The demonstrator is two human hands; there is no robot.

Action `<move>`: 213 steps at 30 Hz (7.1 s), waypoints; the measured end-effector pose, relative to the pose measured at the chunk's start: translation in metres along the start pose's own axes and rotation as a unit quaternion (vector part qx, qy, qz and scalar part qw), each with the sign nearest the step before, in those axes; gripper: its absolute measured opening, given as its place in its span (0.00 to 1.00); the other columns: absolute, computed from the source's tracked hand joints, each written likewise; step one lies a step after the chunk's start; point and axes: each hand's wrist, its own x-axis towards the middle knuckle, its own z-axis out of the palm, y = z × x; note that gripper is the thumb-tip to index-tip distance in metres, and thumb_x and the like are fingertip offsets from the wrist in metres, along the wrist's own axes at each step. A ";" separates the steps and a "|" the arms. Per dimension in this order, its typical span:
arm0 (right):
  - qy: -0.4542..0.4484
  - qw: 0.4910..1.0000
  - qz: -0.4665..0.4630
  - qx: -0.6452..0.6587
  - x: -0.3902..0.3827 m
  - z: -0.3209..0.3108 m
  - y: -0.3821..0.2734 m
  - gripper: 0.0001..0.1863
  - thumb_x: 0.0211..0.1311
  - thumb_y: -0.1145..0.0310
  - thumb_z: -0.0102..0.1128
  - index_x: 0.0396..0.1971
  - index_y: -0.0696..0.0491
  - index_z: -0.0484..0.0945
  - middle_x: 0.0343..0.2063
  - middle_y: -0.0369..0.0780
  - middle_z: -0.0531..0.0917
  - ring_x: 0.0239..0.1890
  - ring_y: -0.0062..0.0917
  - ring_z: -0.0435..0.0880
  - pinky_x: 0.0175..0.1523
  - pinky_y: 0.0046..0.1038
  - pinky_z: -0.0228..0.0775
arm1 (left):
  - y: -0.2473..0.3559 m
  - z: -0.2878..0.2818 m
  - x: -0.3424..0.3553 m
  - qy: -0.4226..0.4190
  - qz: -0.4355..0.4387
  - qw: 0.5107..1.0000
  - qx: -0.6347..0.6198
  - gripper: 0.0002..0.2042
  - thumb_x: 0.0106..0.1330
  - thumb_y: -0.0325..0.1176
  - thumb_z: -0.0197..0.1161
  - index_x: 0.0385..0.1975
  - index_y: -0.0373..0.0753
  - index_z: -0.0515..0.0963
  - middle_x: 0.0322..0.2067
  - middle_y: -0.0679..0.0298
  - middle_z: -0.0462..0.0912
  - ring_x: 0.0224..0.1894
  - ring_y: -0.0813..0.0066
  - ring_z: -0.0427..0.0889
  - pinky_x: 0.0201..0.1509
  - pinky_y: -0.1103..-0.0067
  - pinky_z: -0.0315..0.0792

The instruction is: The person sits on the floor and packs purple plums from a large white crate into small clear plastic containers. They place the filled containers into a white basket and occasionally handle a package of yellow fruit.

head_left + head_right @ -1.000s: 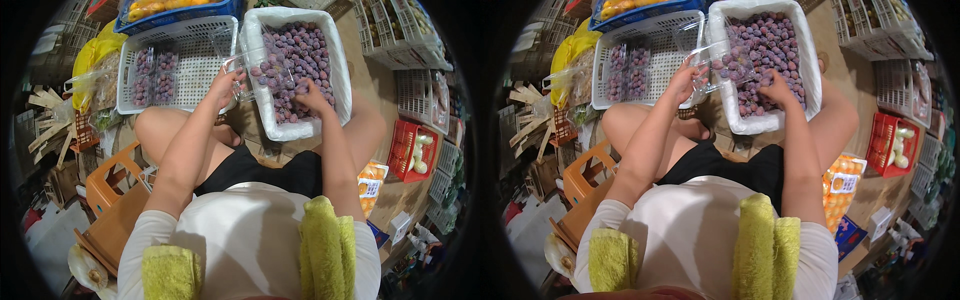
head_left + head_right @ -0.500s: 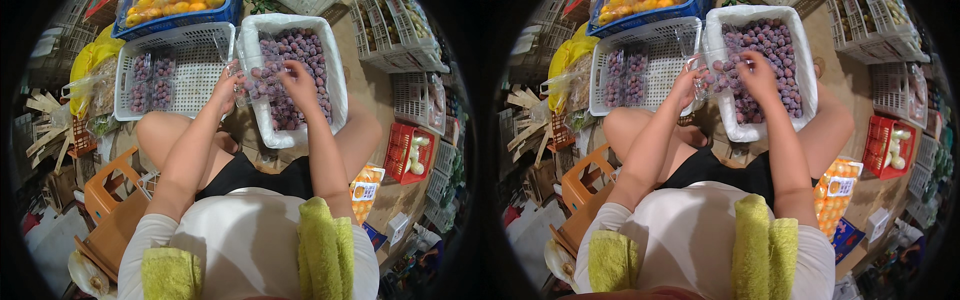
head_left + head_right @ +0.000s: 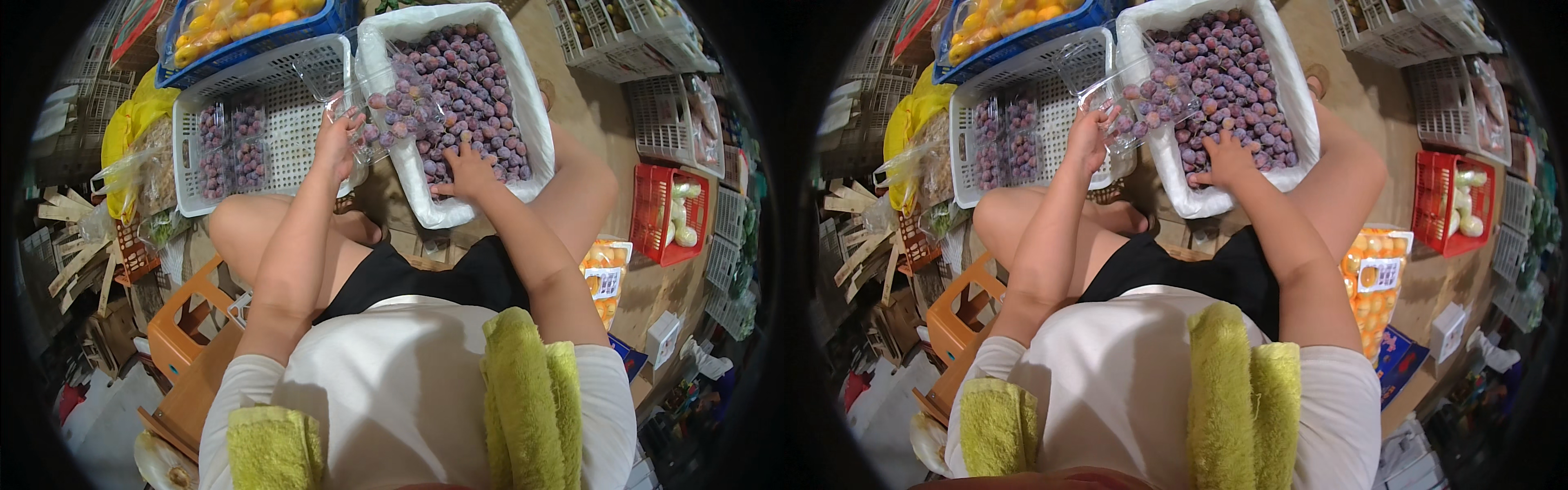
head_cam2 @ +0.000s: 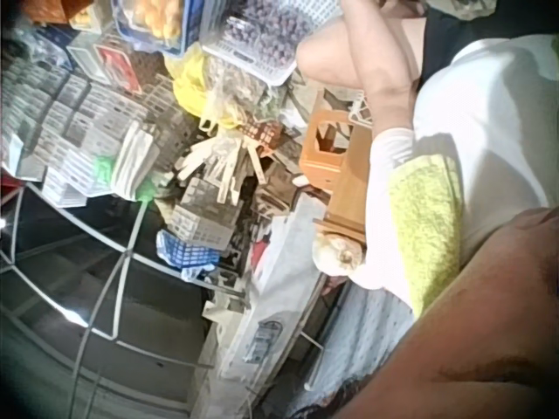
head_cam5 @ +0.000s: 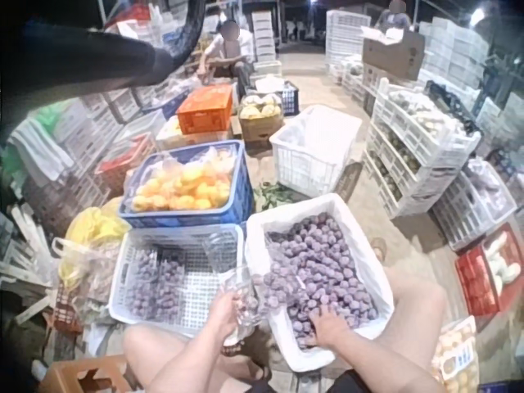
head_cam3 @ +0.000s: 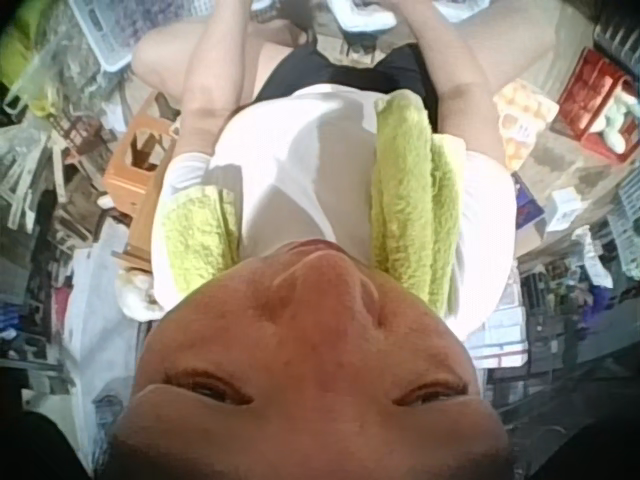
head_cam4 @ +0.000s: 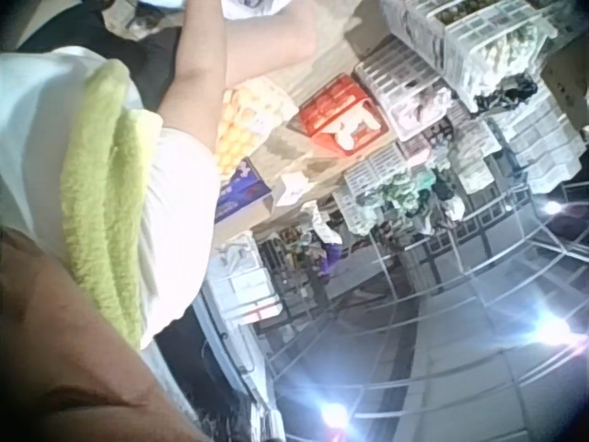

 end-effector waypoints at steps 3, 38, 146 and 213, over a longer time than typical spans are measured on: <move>-0.008 0.999 -0.025 -0.024 -0.001 0.007 0.009 0.49 0.44 0.34 0.68 0.66 0.41 0.63 0.60 0.49 0.67 0.61 0.46 0.70 0.59 0.56 0.63 | -0.001 -0.002 0.000 0.001 -0.007 1.000 0.005 0.34 0.60 0.20 0.46 0.69 0.51 0.53 0.59 0.62 0.67 0.59 0.69 0.73 0.53 0.60 0.69; 0.242 0.941 0.208 0.118 0.039 0.014 0.050 0.36 0.55 0.46 0.65 0.63 0.44 0.69 0.69 0.47 0.57 0.70 0.50 0.54 0.64 0.59 0.55 | -0.016 -0.009 0.010 0.018 -0.007 1.000 -0.014 0.17 0.77 0.41 0.42 0.63 0.54 0.60 0.48 0.67 0.74 0.45 0.73 0.77 0.42 0.69 0.72; 0.396 0.897 0.086 0.179 0.060 -0.031 0.036 0.32 0.55 0.58 0.65 0.62 0.44 0.69 0.66 0.49 0.63 0.69 0.45 0.59 0.69 0.51 0.51 | -0.010 -0.011 0.011 -0.058 -0.038 0.997 -0.047 0.21 0.75 0.48 0.43 0.65 0.54 0.64 0.63 0.60 0.70 0.62 0.59 0.71 0.62 0.59 0.66; 0.471 0.698 0.065 0.536 0.027 -0.037 -0.001 0.21 0.59 0.55 0.67 0.45 0.52 0.78 0.41 0.43 0.81 0.43 0.32 0.79 0.49 0.32 0.71 | -0.002 -0.009 0.002 -0.020 -0.035 0.998 -0.045 0.20 0.77 0.47 0.40 0.62 0.46 0.67 0.57 0.56 0.74 0.55 0.61 0.78 0.58 0.60 0.73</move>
